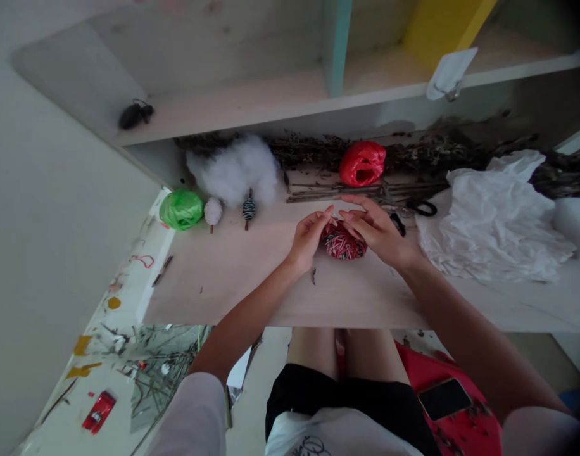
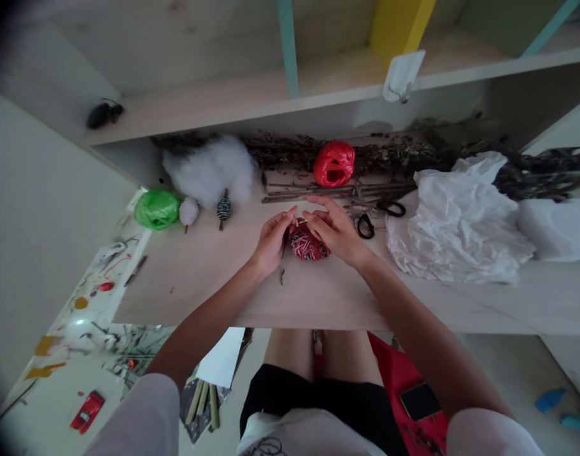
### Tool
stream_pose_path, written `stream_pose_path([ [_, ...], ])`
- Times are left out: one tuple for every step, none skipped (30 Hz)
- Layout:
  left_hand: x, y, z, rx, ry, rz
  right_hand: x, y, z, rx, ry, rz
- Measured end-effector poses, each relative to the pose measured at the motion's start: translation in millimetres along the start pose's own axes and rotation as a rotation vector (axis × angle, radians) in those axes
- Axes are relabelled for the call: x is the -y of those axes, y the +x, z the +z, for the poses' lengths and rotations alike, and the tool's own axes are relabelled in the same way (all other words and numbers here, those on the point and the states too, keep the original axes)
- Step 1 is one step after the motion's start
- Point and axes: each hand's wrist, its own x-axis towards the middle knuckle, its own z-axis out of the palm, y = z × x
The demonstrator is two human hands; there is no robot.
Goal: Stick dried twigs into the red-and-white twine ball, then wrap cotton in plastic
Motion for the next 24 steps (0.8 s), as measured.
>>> stream_pose_path([
  [-0.4, -0.1, 0.1, -0.001, 0.001, -0.004, 0.3, 0.0, 0.1, 0.0, 0.002, -0.001],
  [-0.9, -0.2, 0.3, -0.003, 0.002, -0.007, 0.5, 0.0, 0.1, 0.0, 0.003, 0.001],
  [-1.4, -0.3, 0.4, -0.006, 0.002, -0.007, 0.8, 0.0, 0.2, 0.001, 0.004, 0.005],
  [-1.8, -0.4, 0.6, -0.007, 0.002, -0.005, 1.1, 0.0, 0.3, 0.0, 0.005, 0.009],
  [-2.0, -0.4, 0.6, -0.006, 0.002, -0.003, 1.4, 0.0, 0.4, -0.002, 0.005, 0.011],
  [-2.1, -0.4, 0.7, -0.005, 0.005, -0.002, 1.6, 0.0, 0.6, -0.003, 0.006, 0.014],
  [-2.0, -0.3, 0.6, -0.004, 0.008, -0.002, 1.8, 0.0, 0.8, -0.005, 0.007, 0.016],
  [-1.7, -0.2, 0.5, -0.004, 0.01, -0.002, 2.0, 0.0, 1.0, -0.008, 0.009, 0.017],
  [-1.4, -0.1, 0.4, -0.004, 0.012, -0.002, 2.0, 0.0, 1.1, -0.009, 0.012, 0.017],
  [-1.1, 0.0, 0.3, -0.006, 0.012, -0.002, 1.9, 0.0, 1.2, -0.01, 0.014, 0.015],
  [-0.8, 0.2, 0.1, -0.007, 0.01, -0.004, 1.7, 0.0, 1.2, -0.009, 0.016, 0.013],
  [-0.5, 0.3, 0.0, -0.01, 0.008, -0.007, 1.3, 0.0, 1.1, -0.007, 0.017, 0.01],
  [-0.4, 0.4, -0.1, -0.011, 0.006, -0.011, 0.8, 0.0, 0.9, -0.006, 0.017, 0.007],
  [-0.3, 0.6, -0.2, -0.012, 0.005, -0.013, 0.2, 0.0, 0.6, -0.004, 0.018, 0.008],
  [-0.2, 0.7, -0.3, -0.011, 0.007, -0.014, -0.3, -0.1, 0.4, -0.003, 0.019, 0.011],
  [-0.1, 0.9, -0.4, -0.01, 0.009, -0.013, -0.7, -0.1, 0.1, -0.003, 0.021, 0.014],
  [-0.1, 0.9, -0.5, -0.008, 0.012, -0.011, -1.0, -0.3, -0.1, -0.004, 0.022, 0.017],
  [-0.1, 1.0, -0.5, -0.006, 0.016, -0.01, -1.1, -0.4, -0.2, -0.005, 0.022, 0.018],
  [-0.1, 1.0, -0.5, -0.006, 0.018, -0.009, -0.9, -0.5, -0.2, -0.007, 0.02, 0.017],
  [-0.1, 1.0, -0.5, -0.006, 0.019, -0.009, -0.7, -0.7, -0.1, -0.009, 0.017, 0.016],
  [-0.3, 1.0, -0.4, -0.006, 0.021, -0.009, -0.4, -0.8, 0.0, -0.009, 0.014, 0.015],
  [-0.5, 0.9, -0.3, -0.007, 0.023, -0.009, 0.0, -0.8, 0.2, -0.008, 0.012, 0.014],
  [-0.8, 0.9, -0.1, -0.008, 0.025, -0.009, 0.3, -0.8, 0.3, -0.006, 0.012, 0.014],
  [-1.1, 0.8, 0.2, -0.01, 0.025, -0.011, 0.6, -0.7, 0.4, -0.004, 0.012, 0.015],
])
